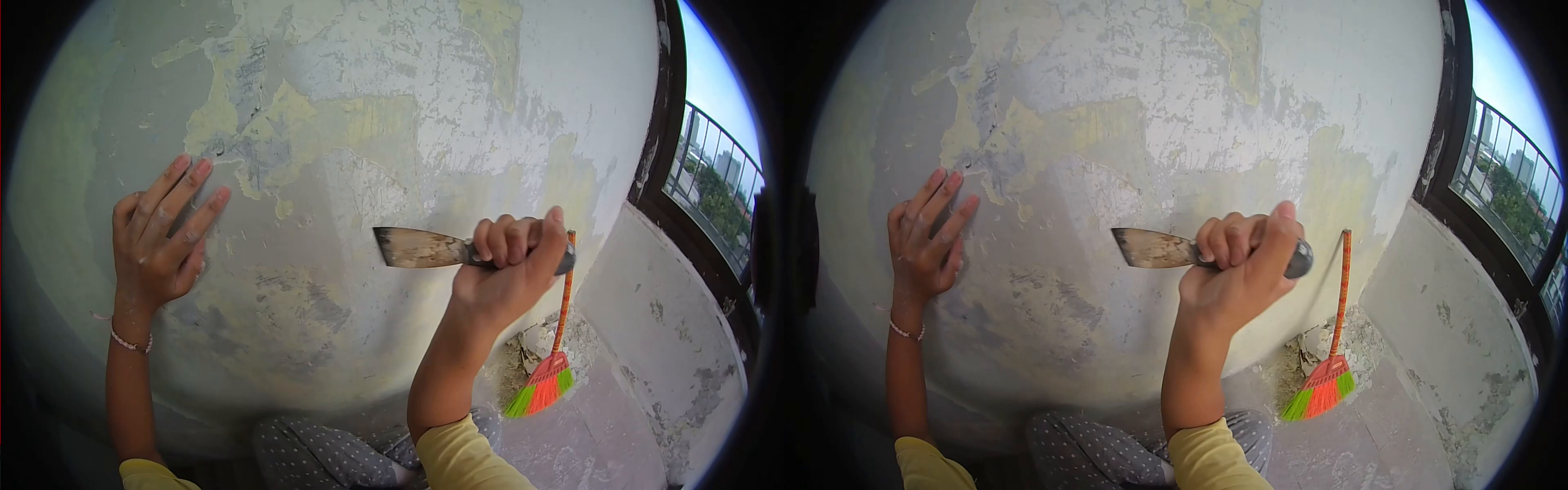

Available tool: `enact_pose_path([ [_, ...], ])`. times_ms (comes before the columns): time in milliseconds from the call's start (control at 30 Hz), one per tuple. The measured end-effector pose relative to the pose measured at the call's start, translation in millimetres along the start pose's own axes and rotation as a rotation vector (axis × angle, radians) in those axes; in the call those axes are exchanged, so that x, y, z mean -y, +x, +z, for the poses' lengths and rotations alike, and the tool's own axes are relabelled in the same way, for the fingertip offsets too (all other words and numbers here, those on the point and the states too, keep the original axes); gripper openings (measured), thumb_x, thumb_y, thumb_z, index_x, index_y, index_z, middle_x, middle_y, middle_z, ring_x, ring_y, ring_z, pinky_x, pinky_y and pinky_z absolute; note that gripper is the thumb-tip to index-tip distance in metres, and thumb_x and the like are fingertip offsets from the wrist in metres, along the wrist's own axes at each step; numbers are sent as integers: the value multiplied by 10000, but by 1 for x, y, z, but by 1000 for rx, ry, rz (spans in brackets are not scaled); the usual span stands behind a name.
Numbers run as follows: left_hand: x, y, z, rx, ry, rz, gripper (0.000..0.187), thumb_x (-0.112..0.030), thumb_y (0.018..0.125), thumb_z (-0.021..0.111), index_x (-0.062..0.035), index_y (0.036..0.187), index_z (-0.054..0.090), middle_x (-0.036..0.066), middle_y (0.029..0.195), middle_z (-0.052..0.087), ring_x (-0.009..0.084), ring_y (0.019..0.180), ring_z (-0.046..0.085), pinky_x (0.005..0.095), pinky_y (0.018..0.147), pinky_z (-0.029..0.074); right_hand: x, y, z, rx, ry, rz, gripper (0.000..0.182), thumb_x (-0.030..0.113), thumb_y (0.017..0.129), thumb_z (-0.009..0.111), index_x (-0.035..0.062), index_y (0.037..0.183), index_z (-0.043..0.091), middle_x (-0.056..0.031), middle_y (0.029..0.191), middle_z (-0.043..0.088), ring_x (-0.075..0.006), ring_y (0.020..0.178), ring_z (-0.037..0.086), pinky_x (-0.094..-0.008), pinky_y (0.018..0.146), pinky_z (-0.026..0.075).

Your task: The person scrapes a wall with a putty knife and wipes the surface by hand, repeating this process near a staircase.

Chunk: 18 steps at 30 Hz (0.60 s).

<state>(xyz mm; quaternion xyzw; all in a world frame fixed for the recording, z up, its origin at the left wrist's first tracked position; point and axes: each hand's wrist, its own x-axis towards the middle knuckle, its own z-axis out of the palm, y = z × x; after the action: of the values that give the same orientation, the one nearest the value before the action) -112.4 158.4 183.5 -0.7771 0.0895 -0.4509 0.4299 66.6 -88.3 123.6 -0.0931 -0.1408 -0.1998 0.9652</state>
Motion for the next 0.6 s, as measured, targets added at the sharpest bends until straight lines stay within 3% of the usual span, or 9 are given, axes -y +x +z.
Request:
enact_pose_path([
  [200,1,-1,0,-6,24,5,508,-91,793,457,-267,1256,575,-29,1338,540,128,1244,480,298,848,351,40,7,-13,64,34,-303,358,206,932,509,143,622,341,57,493,266,-42,392,252,-210,369,236],
  [300,3,-2,0,18,26,39,487,-113,819,456,-214,1285,554,32,1357,523,185,1263,469,327,878,337,7,2,7,-172,-111,-260,358,214,920,534,125,614,371,52,492,275,-45,398,267,-213,382,239],
  [467,2,-3,0,27,14,40,491,-109,816,459,-217,1286,552,29,1359,520,184,1265,467,325,883,336,27,11,-12,77,46,-153,378,231,935,529,143,618,344,50,495,294,-51,396,251,-216,384,234],
  [500,2,-3,1,23,8,36,493,-107,814,460,-218,1286,552,30,1361,518,184,1265,467,324,883,336,39,12,-16,81,-22,-286,380,231,963,481,143,622,339,51,495,299,-52,394,239,-216,375,233],
  [600,2,-3,0,23,6,34,491,-107,815,458,-218,1283,554,30,1361,518,183,1263,469,324,878,335,61,13,-31,149,103,-371,366,229,986,426,145,636,360,56,496,298,-51,392,237,-217,363,226],
])
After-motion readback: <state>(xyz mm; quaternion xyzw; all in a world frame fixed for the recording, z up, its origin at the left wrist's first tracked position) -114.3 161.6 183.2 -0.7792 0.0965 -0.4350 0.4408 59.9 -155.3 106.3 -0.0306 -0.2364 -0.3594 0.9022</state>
